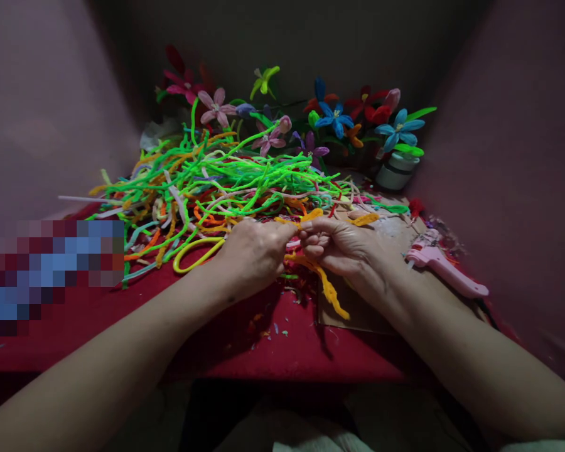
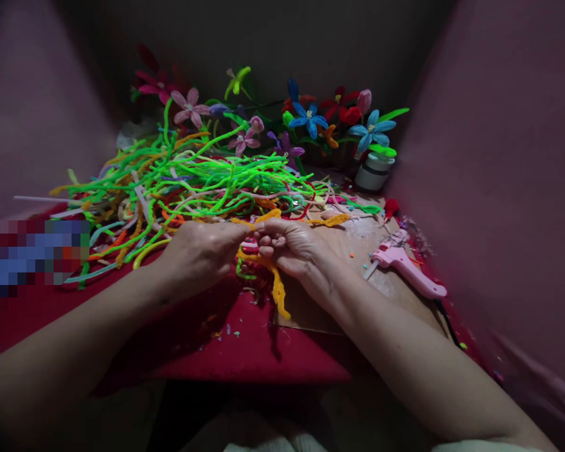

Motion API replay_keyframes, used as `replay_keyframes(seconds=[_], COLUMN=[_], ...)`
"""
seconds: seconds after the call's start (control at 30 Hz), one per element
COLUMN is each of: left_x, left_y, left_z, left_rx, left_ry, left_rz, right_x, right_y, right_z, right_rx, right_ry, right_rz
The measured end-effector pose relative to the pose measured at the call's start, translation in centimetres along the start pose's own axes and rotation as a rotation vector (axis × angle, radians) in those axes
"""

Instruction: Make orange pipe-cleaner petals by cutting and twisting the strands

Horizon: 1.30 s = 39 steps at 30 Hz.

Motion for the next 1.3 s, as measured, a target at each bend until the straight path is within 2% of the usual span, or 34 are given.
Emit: replay_keyframes(seconds=[0.1, 0.23, 0.33, 0.4, 0.5, 0.57, 0.67, 0.87, 1.07, 1.17, 1.23, 1.3], left_x=[0.5, 0.5, 0.3, 0.2, 0.3, 0.5, 0.7, 0.8, 0.9, 0.7, 0.2, -0.3], left_y=[0.4, 0.4, 0.4, 0.5, 0.7, 0.9, 1.1, 1.3, 1.3, 1.2, 0.8, 0.5], left_z=[0.5, 0.6, 0.3, 0.1, -0.1, -0.2, -0.4, -0.4, 0.1, 0.0, -0.3, -0.7], left_rx=[-0.134, -0.181, -0.14, -0.064, 0.048, 0.085, 0.074, -0.024, 0.044, 0.144, 0.332, 0.605], left_ry=[0.099, 0.143, 0.089, 0.013, -0.085, -0.106, -0.059, 0.048, 0.014, -0.064, -0.217, -0.42], left_rz=[0.038, 0.045, 0.021, 0.014, 0.091, 0.174, 0.241, 0.209, 0.192, 0.199, 0.2, 0.13], right_x=[-0.2, -0.5, -0.8, -1.0, -0.9, -0.9, -0.9, -0.9, -0.8, -0.7, -0.7, -0.8], right_y=[0.0, -0.2, -0.5, -0.6, -0.6, -0.6, -0.6, -0.5, -0.3, -0.3, -0.3, -0.3], right_z=[0.2, 0.2, 0.3, 0.4, 0.2, 0.2, 0.3, 0.5, 0.6, 0.5, 0.3, 0.1], right_rx=[-0.028, -0.035, -0.005, 0.018, 0.03, 0.031, 0.036, 0.081, 0.008, -0.015, -0.004, 0.026], right_ry=[0.047, 0.037, -0.027, -0.121, -0.237, -0.227, -0.191, -0.319, -0.138, -0.124, -0.19, -0.265], right_rz=[0.001, 0.013, -0.01, -0.04, -0.048, -0.022, 0.012, 0.02, 0.102, 0.098, 0.069, 0.019])
Point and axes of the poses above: each hand's wrist, its own x-axis away from the middle knuckle, its own y-axis out of the palm, z = x × y, the point moved 1 cm from there along -x, towards the middle knuckle, and after that the axes turned 15 degrees about z, right-handed, at the moved point
